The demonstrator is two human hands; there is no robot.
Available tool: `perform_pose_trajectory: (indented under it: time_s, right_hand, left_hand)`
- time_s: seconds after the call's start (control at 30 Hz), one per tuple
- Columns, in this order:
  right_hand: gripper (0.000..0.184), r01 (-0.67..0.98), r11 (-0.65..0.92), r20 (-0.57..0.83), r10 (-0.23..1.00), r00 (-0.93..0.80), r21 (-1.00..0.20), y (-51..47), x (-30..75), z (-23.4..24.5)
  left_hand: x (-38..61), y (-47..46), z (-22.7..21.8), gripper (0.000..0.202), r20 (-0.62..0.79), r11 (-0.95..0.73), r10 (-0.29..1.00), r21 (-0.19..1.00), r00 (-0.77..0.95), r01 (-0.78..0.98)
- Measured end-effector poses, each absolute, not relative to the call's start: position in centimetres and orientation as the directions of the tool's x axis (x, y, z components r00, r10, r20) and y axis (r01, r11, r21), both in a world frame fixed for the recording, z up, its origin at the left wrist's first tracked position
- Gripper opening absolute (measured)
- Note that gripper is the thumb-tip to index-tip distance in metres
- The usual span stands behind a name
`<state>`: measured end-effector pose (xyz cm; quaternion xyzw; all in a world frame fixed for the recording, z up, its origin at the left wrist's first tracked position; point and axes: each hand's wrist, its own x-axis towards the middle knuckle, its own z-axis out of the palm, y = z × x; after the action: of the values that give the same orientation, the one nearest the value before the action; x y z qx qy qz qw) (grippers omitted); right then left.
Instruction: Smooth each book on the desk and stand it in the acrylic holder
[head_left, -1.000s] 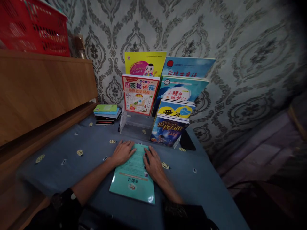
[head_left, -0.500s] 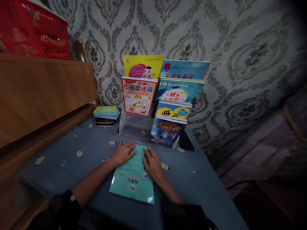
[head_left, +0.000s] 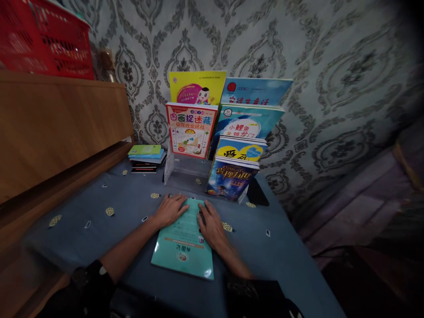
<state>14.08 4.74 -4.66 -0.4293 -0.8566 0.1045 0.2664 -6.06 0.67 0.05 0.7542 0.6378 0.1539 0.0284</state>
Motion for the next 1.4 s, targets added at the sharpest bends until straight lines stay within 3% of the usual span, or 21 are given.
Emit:
perform_pose_trajectory:
  time_s: [1.4]
  right_hand:
    - [0.044,0.686,0.609,0.359,0.792,-0.494,-0.398,4.7,14.0,-4.4]
  left_hand:
    - [-5.6,1.1,0.2,0.036,0.212,-0.184,0.968,0.233,0.134,0.955]
